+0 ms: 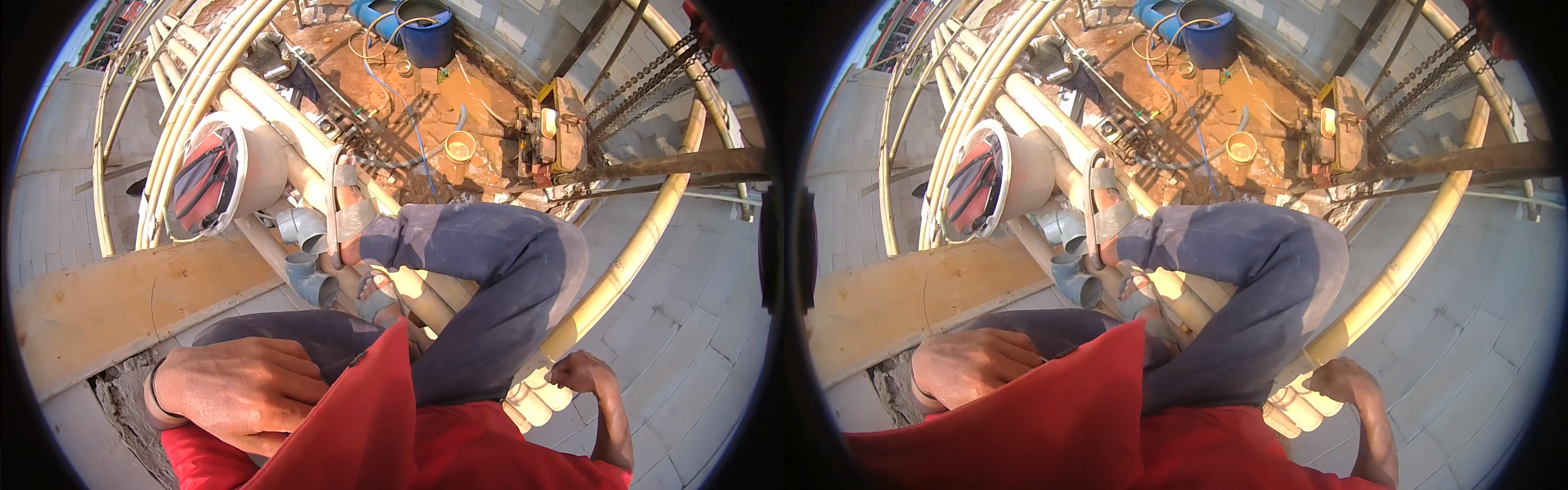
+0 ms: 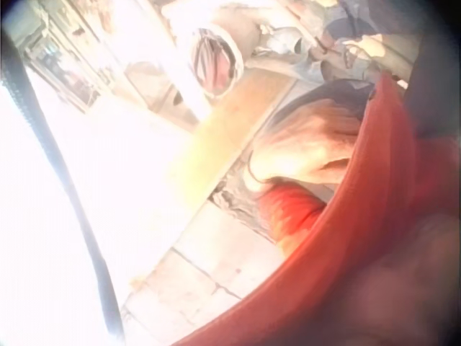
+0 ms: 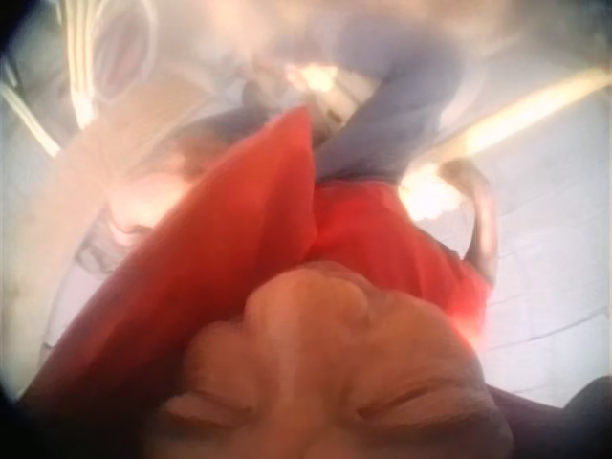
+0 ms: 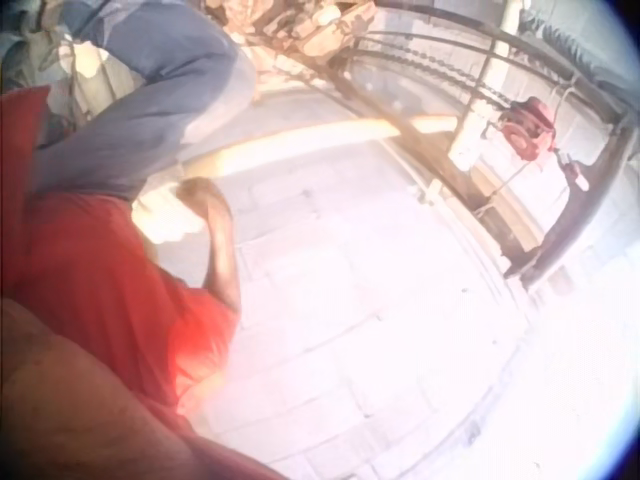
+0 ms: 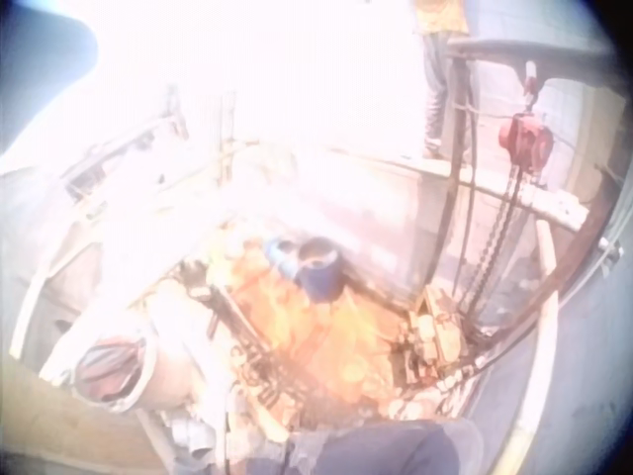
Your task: The person assembles PVC pipe fittings by applying solvent cement to the ends of a pipe and a connector, then joining them together. The person repeats this process to attach additional fittings to the assembly.
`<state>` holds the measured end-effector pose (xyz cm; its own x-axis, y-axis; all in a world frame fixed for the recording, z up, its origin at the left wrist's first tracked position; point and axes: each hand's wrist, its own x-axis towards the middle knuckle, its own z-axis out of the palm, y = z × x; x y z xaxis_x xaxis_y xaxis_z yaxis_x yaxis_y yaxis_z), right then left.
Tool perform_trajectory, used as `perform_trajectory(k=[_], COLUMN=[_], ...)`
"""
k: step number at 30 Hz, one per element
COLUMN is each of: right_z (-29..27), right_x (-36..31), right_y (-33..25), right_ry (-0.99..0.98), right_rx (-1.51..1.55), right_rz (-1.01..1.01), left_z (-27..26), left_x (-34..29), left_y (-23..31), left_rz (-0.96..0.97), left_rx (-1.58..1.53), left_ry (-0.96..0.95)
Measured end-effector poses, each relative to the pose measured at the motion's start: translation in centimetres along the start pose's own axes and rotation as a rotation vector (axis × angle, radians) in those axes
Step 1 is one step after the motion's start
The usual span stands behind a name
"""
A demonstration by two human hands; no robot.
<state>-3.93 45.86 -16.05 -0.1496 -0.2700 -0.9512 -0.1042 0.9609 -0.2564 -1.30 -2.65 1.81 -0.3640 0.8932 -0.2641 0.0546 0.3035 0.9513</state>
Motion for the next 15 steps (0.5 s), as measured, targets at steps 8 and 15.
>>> perform_trajectory(k=[8, 15], right_z=[-9.3, -5.9], right_x=[3.6, 13.5], right_y=[-21.0, -31.1], right_ry=[0.958, 0.534], right_rx=[0.089, -0.073], right_rz=[-0.843, -1.24], left_z=[4.4, 5.2], left_x=[1.3, 1.8], left_y=[1.2, -0.2], left_rz=[0.114, 0.178], left_rx=[0.098, 0.127], left_ry=[-0.046, 0.015])
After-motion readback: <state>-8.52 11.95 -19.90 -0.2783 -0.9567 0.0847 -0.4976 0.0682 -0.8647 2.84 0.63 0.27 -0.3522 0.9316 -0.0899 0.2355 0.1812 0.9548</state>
